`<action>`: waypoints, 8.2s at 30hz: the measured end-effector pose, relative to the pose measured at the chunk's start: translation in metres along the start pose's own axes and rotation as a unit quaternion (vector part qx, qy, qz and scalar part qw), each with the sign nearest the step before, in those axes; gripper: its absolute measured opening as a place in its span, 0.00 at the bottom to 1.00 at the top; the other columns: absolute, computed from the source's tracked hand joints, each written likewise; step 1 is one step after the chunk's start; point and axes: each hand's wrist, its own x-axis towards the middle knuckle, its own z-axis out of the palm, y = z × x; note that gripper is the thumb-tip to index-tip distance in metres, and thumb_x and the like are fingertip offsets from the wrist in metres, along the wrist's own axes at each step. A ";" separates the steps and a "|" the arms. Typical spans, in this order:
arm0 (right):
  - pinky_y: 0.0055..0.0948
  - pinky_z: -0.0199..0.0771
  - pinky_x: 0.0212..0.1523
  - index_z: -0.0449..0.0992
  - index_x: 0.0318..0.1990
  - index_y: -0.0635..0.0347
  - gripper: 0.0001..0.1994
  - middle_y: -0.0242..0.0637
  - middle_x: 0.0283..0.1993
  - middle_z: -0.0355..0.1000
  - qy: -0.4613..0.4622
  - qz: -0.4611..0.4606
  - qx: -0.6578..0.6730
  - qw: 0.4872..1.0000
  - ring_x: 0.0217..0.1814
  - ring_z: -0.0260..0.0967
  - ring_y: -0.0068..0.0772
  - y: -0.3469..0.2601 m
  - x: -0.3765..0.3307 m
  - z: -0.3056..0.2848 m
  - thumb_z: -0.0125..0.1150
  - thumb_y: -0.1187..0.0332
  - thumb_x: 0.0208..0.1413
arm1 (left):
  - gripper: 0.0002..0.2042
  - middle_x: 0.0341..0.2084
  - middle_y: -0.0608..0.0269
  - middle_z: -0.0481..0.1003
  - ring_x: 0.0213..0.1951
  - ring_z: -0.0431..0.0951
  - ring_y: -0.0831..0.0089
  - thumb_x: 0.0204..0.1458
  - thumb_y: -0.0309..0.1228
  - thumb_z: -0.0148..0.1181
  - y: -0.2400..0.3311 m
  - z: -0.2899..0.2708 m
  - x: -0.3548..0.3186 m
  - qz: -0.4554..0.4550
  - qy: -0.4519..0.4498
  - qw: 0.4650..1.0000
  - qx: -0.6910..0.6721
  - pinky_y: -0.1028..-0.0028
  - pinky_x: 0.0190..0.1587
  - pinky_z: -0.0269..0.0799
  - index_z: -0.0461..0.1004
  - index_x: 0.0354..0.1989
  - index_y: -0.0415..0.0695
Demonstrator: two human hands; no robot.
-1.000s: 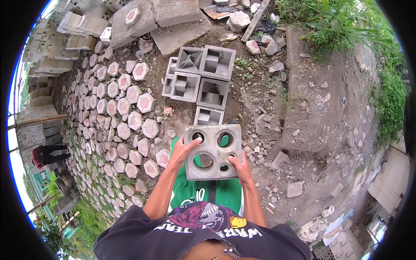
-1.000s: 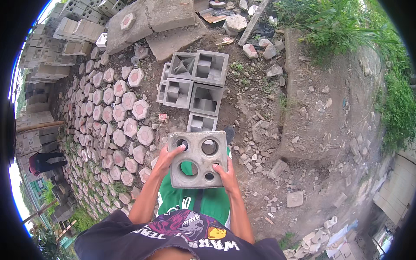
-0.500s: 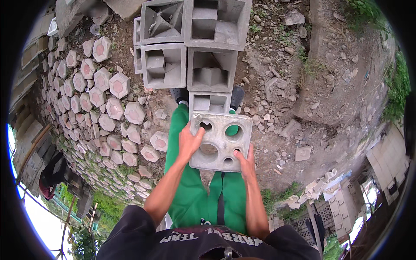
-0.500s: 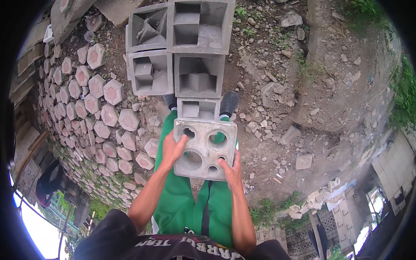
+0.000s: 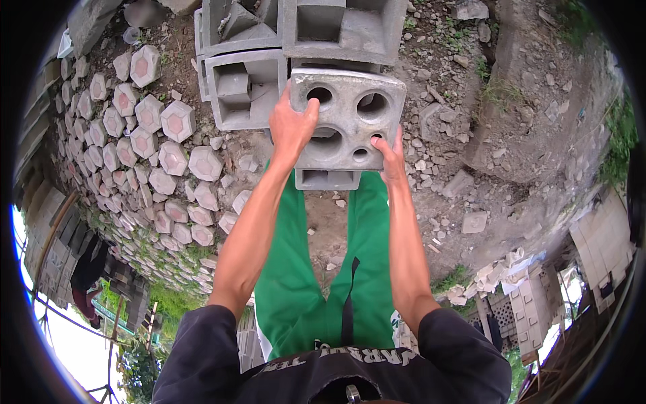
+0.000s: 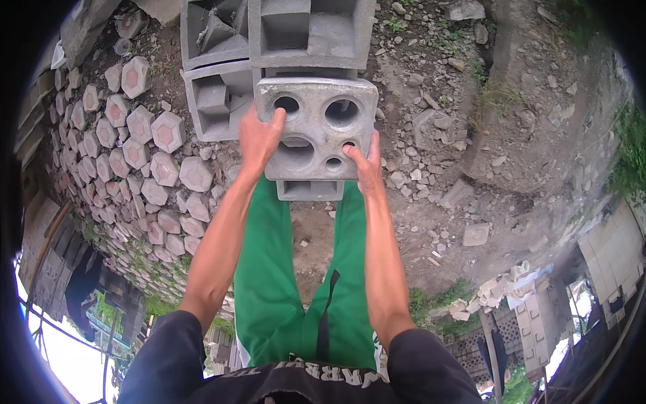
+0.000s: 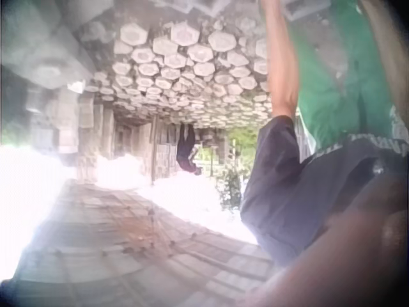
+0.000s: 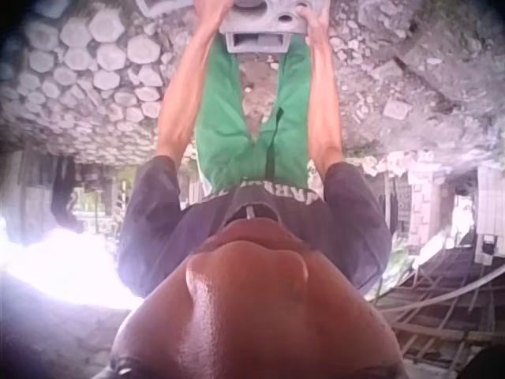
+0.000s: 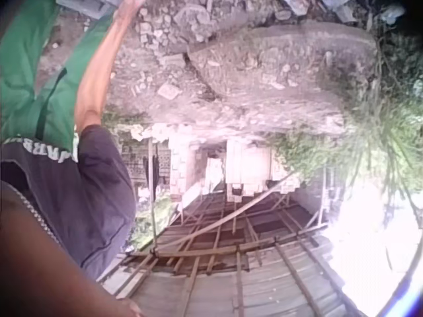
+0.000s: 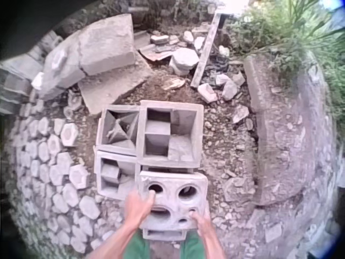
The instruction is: The person picks up cinder blocks one at a time and stacks them onto a central pile.
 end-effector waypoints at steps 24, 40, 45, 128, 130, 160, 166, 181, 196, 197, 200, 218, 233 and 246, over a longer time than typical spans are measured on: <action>0.31 0.64 0.53 0.60 0.55 0.66 0.31 0.45 0.49 0.67 -0.012 -0.099 -0.147 0.984 0.50 0.64 0.34 0.009 0.059 0.014 0.60 0.69 0.40 | 0.28 0.35 0.36 0.77 0.40 0.77 0.45 0.42 0.37 0.56 -0.020 0.021 0.044 0.052 0.098 0.994 0.025 0.59 0.48 0.69 0.69 0.52 0.30; 0.28 0.61 0.59 0.55 0.65 0.68 0.37 0.48 0.62 0.63 -0.031 -0.026 -0.184 0.982 0.62 0.61 0.34 -0.011 -0.026 -0.010 0.61 0.54 0.55 | 0.31 0.51 0.39 0.70 0.56 0.69 0.49 0.53 0.52 0.52 0.006 -0.031 -0.057 0.010 -0.030 0.996 0.080 0.61 0.58 0.64 0.68 0.56 0.38; 0.36 0.77 0.36 0.66 0.53 0.57 0.19 0.38 0.51 0.70 -0.066 0.100 -0.117 0.986 0.43 0.73 0.36 -0.026 -0.155 -0.071 0.57 0.57 0.59 | 0.15 0.28 0.55 0.80 0.34 0.80 0.67 0.50 0.39 0.60 0.010 -0.058 -0.227 -0.042 -0.020 0.999 -0.007 0.70 0.39 0.73 0.80 0.34 0.38; 0.24 0.62 0.22 0.69 0.22 0.60 0.20 0.28 0.17 0.64 0.751 -0.101 0.564 0.330 0.19 0.61 0.19 0.486 -0.891 -0.464 0.56 0.54 0.59 | 0.21 0.11 0.76 0.61 0.17 0.57 0.86 0.55 0.45 0.57 -0.128 0.355 -1.194 0.401 -0.802 0.211 0.389 0.75 0.19 0.52 0.70 0.17 0.41; 0.24 0.63 0.22 0.69 0.22 0.59 0.20 0.28 0.18 0.64 0.759 -0.080 0.575 0.295 0.19 0.61 0.18 0.483 -0.896 -0.461 0.56 0.54 0.59 | 0.20 0.12 0.76 0.61 0.18 0.57 0.87 0.56 0.44 0.57 -0.132 0.357 -1.210 0.405 -0.799 0.164 0.414 0.75 0.19 0.50 0.71 0.18 0.42; 0.21 0.63 0.21 0.71 0.28 0.60 0.12 0.28 0.18 0.65 0.748 -0.091 0.654 -0.066 0.18 0.61 0.18 0.654 -0.969 -0.272 0.56 0.62 0.59 | 0.21 0.13 0.76 0.60 0.19 0.55 0.86 0.57 0.40 0.56 -0.374 0.196 -1.304 0.359 -0.802 -0.053 0.474 0.77 0.20 0.51 0.62 0.15 0.45; 0.23 0.64 0.22 0.72 0.30 0.61 0.12 0.28 0.19 0.66 0.735 -0.085 0.666 -0.089 0.19 0.62 0.19 0.683 -0.981 -0.273 0.57 0.61 0.58 | 0.21 0.12 0.75 0.61 0.18 0.56 0.86 0.57 0.41 0.56 -0.419 0.207 -1.312 0.408 -0.777 -0.063 0.476 0.77 0.19 0.52 0.64 0.15 0.44; 0.21 0.63 0.22 0.72 0.29 0.60 0.12 0.28 0.20 0.66 0.722 -0.049 0.675 -0.141 0.19 0.63 0.18 0.794 -1.125 -0.299 0.58 0.61 0.58 | 0.22 0.12 0.76 0.56 0.18 0.52 0.84 0.58 0.38 0.56 -0.566 0.157 -1.500 0.372 -0.806 -0.091 0.451 0.74 0.20 0.49 0.58 0.13 0.46; 0.21 0.68 0.25 0.72 0.29 0.58 0.12 0.28 0.21 0.68 0.688 -0.051 0.699 -0.185 0.22 0.65 0.19 0.879 -1.172 -0.269 0.57 0.61 0.58 | 0.21 0.13 0.76 0.58 0.19 0.53 0.85 0.58 0.40 0.57 -0.672 0.096 -1.537 0.351 -0.739 -0.215 0.533 0.75 0.20 0.50 0.60 0.15 0.46; 0.22 0.68 0.26 0.72 0.30 0.58 0.12 0.28 0.22 0.68 0.679 -0.069 0.707 -0.185 0.23 0.66 0.20 0.890 -1.174 -0.264 0.58 0.60 0.58 | 0.20 0.12 0.76 0.60 0.17 0.55 0.85 0.59 0.41 0.55 -0.685 0.094 -1.537 0.344 -0.736 -0.224 0.539 0.76 0.19 0.51 0.63 0.16 0.46; 0.22 0.68 0.26 0.72 0.31 0.57 0.11 0.28 0.23 0.69 0.667 -0.081 0.714 -0.196 0.24 0.66 0.19 0.925 -1.195 -0.246 0.58 0.59 0.57 | 0.19 0.12 0.73 0.64 0.15 0.59 0.85 0.61 0.41 0.51 -0.717 0.064 -1.550 0.297 -0.704 -0.200 0.613 0.78 0.18 0.54 0.66 0.19 0.45; 0.21 0.68 0.23 0.73 0.33 0.61 0.11 0.30 0.25 0.70 0.697 -0.127 0.688 -0.157 0.23 0.65 0.19 1.089 -1.339 -0.122 0.60 0.61 0.55 | 0.24 0.23 0.60 0.77 0.23 0.77 0.73 0.64 0.48 0.38 -0.837 -0.098 -1.657 0.274 -0.749 -0.102 0.594 0.75 0.29 0.73 0.72 0.35 0.39; 0.22 0.67 0.23 0.73 0.36 0.61 0.13 0.31 0.28 0.71 0.673 -0.034 0.726 -0.140 0.23 0.66 0.20 1.220 -1.382 -0.122 0.60 0.60 0.55 | 0.17 0.35 0.61 0.77 0.31 0.77 0.76 0.59 0.44 0.52 -0.988 -0.119 -1.734 0.309 -0.683 -0.213 0.626 0.75 0.33 0.70 0.71 0.44 0.41; 0.40 0.65 0.57 0.63 0.57 0.68 0.33 0.58 0.55 0.67 0.651 0.289 0.700 -0.051 0.59 0.65 0.50 1.407 -1.343 -0.125 0.63 0.55 0.47 | 0.47 0.62 0.36 0.57 0.64 0.59 0.52 0.45 0.48 0.66 -1.189 -0.020 -1.731 0.469 -0.603 -0.259 0.592 0.62 0.64 0.54 0.46 0.66 0.34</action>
